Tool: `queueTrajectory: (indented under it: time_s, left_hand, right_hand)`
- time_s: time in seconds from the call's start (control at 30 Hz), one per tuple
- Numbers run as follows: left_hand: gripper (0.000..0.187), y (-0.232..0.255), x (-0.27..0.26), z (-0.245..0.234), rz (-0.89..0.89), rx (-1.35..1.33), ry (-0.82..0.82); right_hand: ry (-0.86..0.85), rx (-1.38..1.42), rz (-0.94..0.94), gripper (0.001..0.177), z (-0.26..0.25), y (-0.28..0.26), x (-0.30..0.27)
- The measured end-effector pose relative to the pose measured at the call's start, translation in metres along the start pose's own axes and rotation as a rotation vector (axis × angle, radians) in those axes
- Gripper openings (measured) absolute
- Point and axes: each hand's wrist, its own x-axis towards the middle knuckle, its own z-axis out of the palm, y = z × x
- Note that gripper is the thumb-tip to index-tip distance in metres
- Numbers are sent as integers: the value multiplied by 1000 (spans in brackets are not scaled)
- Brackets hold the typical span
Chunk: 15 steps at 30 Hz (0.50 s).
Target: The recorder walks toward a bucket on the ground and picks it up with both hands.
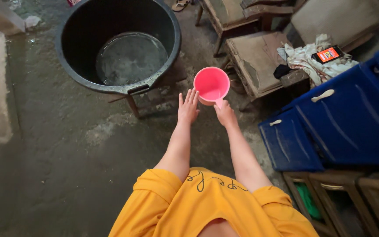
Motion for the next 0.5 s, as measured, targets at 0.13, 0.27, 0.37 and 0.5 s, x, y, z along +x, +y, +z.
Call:
queueTrajectory:
  time_s: [0.13,0.27,0.37,0.5]
  left_hand:
    - [102,-8,9,-6,-2,-2,-14]
    - [102,-16,18,-12,-5,-1,6]
    - [97,-18,27,-8,-6,-32,61]
    - [84,-16,57,-8,2,65,203]
  right_hand:
    - [-14,-6,27,50,7,-4,12]
    - [12,22,18,51,9,-15,19]
    - [67,50,-10,51,21,-6,32]
    - [181,72,-34,49,23,-10,58]
